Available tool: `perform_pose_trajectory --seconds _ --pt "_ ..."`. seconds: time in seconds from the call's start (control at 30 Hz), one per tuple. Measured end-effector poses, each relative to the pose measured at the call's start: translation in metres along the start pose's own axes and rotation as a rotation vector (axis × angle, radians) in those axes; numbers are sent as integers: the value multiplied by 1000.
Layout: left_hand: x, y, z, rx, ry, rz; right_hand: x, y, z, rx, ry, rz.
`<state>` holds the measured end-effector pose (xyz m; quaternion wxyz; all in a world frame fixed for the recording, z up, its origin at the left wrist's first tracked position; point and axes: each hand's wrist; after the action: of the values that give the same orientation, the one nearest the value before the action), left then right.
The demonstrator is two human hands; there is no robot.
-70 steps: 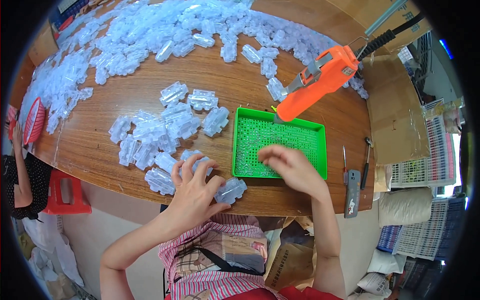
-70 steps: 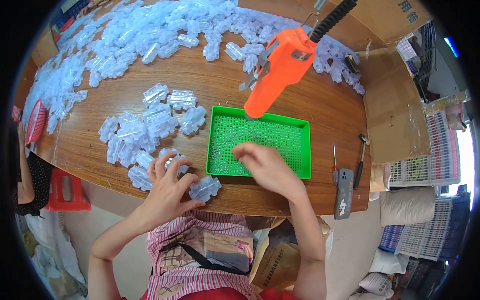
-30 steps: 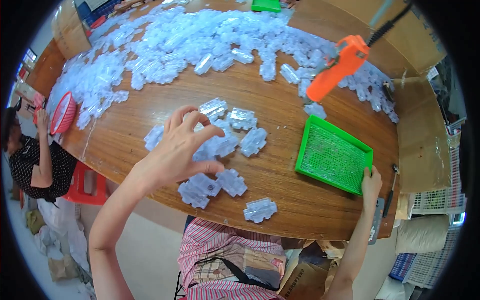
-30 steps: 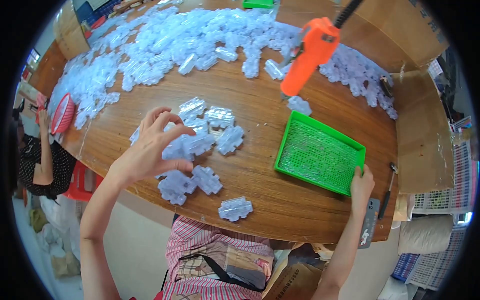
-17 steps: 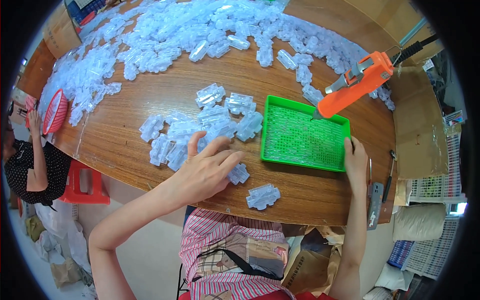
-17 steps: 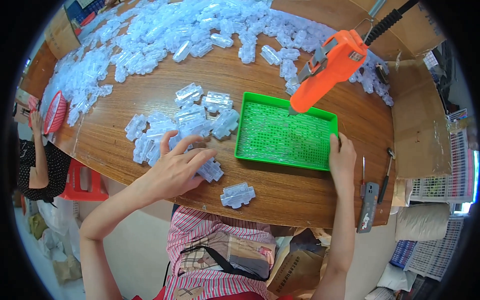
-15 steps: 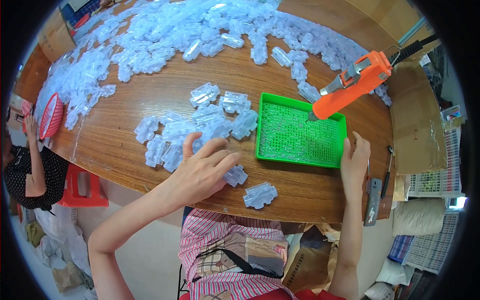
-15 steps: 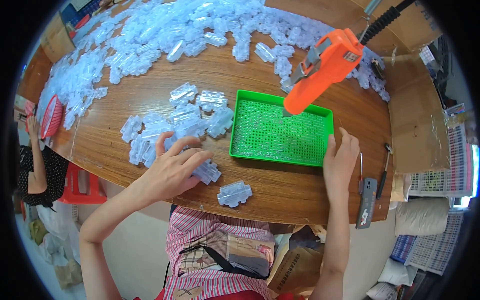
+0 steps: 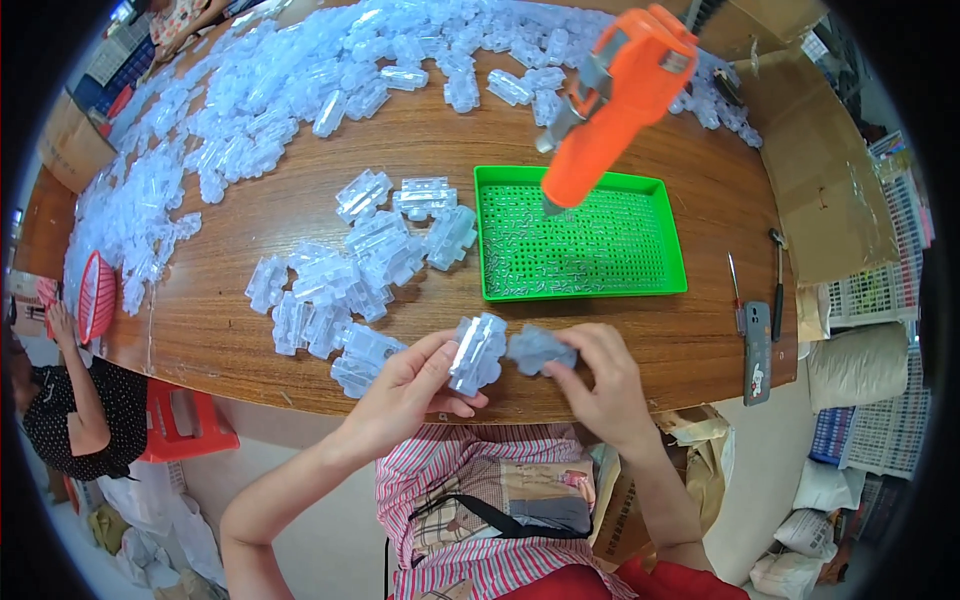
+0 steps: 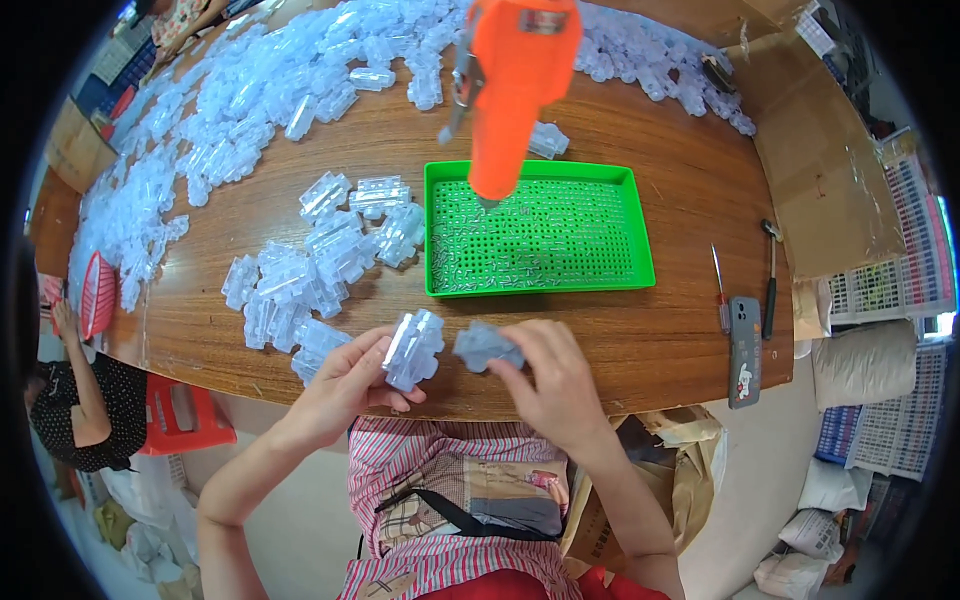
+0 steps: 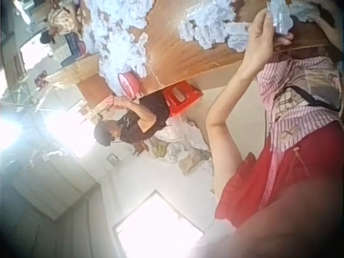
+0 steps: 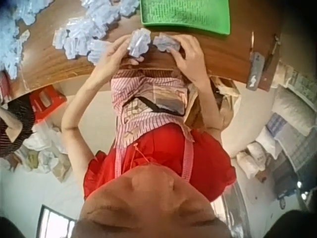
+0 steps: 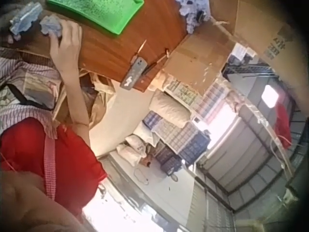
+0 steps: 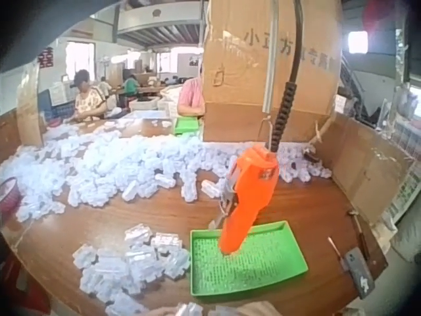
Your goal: The person picks up small screws from a green tray and places them into clear plastic components before using an orange power tool to drive the screws into the parts.
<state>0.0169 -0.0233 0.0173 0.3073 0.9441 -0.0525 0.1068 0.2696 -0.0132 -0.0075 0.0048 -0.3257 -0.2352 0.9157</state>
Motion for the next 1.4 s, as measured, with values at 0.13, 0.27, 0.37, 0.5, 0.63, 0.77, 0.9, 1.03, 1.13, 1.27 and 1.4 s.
perform_pose_trajectory --seconds 0.13,0.27,0.37,0.5,0.63,0.77,0.9,1.03,1.13,1.27,1.4 --pt "19 -15 9 69 -132 -23 -21 6 -12 247 -35 -38" --pt "41 -23 3 128 -433 -176 -25 13 -13 287 -73 -96" --pt "28 -35 19 733 -974 -378 -26 12 -8 260 84 -76" --pt "50 -16 -2 785 -1129 -370 -28 14 -27 194 90 -91" --pt "51 -32 13 1125 -1205 -216 -33 8 -31 187 88 -136" --pt "58 -41 19 1119 -1172 -151 -36 9 -37 202 38 -218" --pt "60 -51 25 1289 -1261 -216 -32 13 -37 203 115 -277" --pt "71 -45 19 1360 -1214 -264 -45 2 -1 161 111 -432" --pt "53 -17 4 1214 -1150 -382 -55 -7 44 14 -397 -424" --pt "-7 39 -23 719 -1462 -665 -114 -2 99 -851 1470 55" --pt "-53 40 -21 737 -1482 -631 -125 -16 135 -1459 2890 -225"
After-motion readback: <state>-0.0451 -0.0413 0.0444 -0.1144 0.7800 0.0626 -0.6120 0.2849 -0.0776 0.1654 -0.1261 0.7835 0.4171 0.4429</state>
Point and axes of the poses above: each hand's wrist, its own y-axis away from the middle knuckle, its own x-axis out of the palm, z = x × y, and after that the axes turned 14 degrees about -z, right-handed
